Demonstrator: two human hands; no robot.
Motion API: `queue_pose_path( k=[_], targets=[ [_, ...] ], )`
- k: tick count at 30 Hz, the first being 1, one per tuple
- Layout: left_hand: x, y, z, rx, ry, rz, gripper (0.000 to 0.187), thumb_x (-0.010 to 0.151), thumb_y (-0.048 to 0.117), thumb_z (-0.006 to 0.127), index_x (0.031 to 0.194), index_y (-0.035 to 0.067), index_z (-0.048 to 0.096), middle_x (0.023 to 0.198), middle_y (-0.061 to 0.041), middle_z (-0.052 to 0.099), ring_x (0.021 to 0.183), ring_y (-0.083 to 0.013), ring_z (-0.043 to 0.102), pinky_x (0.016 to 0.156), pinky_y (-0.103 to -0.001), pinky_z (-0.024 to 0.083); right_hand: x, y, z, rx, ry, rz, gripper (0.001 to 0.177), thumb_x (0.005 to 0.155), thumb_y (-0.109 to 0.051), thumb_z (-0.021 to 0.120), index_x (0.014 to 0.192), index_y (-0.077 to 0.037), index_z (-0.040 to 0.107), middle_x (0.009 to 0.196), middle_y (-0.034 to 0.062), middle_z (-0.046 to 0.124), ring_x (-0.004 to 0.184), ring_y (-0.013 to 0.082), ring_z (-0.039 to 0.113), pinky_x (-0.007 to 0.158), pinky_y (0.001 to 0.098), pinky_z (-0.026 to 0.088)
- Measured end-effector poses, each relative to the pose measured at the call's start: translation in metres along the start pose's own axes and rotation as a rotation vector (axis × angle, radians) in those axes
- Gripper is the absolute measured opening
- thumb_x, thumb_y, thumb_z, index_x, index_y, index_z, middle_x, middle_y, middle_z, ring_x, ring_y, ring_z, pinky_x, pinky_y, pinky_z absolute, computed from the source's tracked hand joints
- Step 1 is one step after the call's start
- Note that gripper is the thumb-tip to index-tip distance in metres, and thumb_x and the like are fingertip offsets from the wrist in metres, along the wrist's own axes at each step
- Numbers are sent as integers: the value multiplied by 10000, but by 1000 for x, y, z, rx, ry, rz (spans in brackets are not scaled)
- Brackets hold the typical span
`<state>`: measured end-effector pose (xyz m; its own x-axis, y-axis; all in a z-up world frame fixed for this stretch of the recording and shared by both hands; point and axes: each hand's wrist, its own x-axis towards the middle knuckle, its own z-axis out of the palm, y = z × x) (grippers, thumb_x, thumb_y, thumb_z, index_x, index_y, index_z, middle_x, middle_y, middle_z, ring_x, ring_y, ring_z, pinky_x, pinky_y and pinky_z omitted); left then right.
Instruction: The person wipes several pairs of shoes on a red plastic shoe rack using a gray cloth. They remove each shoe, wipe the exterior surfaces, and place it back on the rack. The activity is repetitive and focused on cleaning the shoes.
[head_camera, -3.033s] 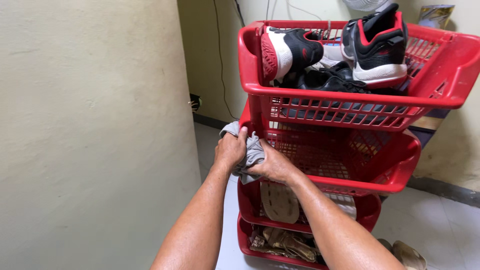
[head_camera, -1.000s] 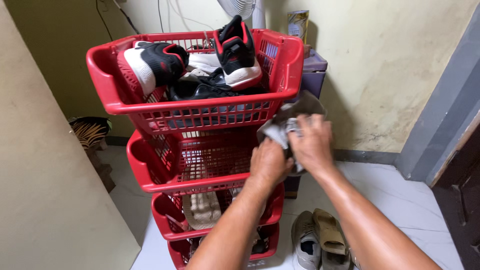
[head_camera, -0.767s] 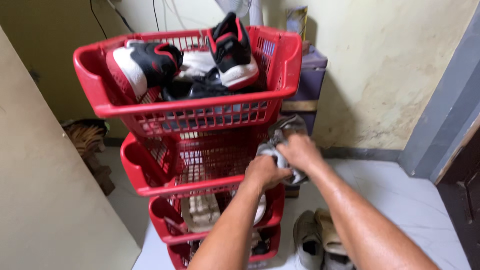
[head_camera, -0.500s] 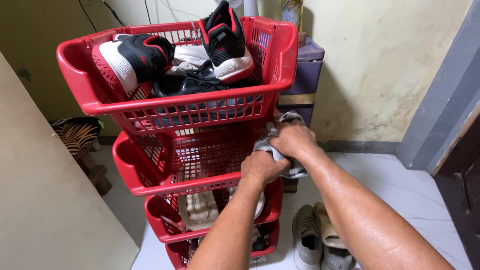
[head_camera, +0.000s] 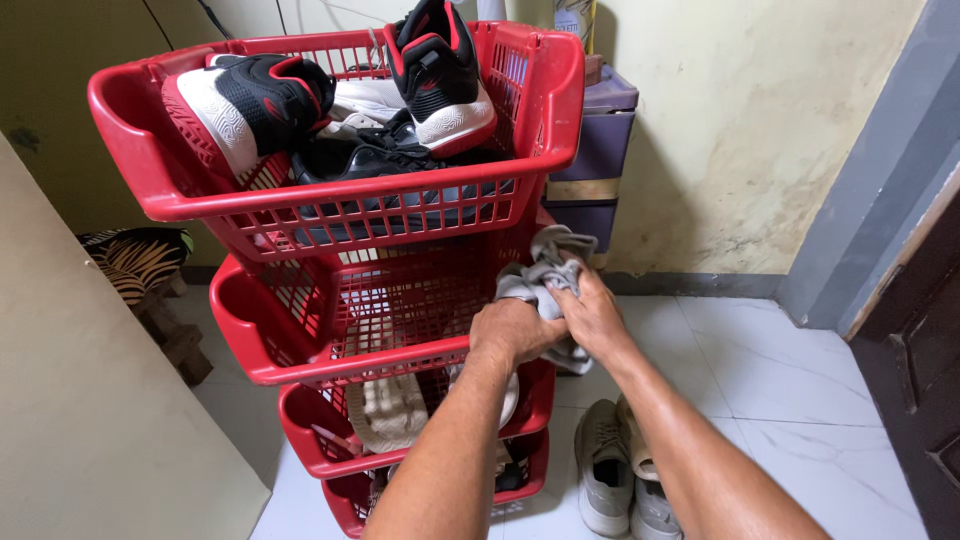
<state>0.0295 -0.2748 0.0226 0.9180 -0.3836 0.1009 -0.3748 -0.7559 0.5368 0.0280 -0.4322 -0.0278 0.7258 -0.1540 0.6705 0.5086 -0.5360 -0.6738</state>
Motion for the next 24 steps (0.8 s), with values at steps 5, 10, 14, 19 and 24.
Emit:
queue_pose_path(
  k=[5,10,14,19,24],
  targets=[
    [-1,-2,-7,46,-139,14,605,664,568,745,1124,176,770,1144,-135,760,1090,-304,717,973,-414,548,-20,9,-8,-100,78,402,307,997,-201,600,1262,-48,604,1022,120,704,856,235,680,737,406,569],
    [4,-2,-10,87,-151,58,588,667,518,810,1108,133,759,1148,-150,739,1076,-307,712,964,-405,551,33,-4,-40,-168,329,-4,174,987,-146,639,982,27,650,814,115,693,737,207,656,652,395,523],
    [4,-2,-2,140,-96,69,519,710,472,792,1067,96,771,1109,-160,751,1057,-308,722,945,-407,563,91,-12,-17,-97,46,27,269,865,-87,582,1108,-38,688,868,166,708,760,290,655,689,445,518],
    [9,-1,-1,149,-97,70,468,708,442,794,1012,87,792,1071,-148,759,1040,-287,724,941,-398,567,101,-5,3,-451,-146,-258,432,735,-94,710,1149,20,664,1242,297,623,1132,480,597,942,498,481],
    [10,-5,2,137,-101,82,479,709,451,797,1032,97,777,1074,-141,763,1030,-290,731,931,-406,571,57,-5,-4,-479,-55,-153,438,864,-103,595,1285,12,618,1428,235,567,1225,418,572,1053,473,462]
  ],
)
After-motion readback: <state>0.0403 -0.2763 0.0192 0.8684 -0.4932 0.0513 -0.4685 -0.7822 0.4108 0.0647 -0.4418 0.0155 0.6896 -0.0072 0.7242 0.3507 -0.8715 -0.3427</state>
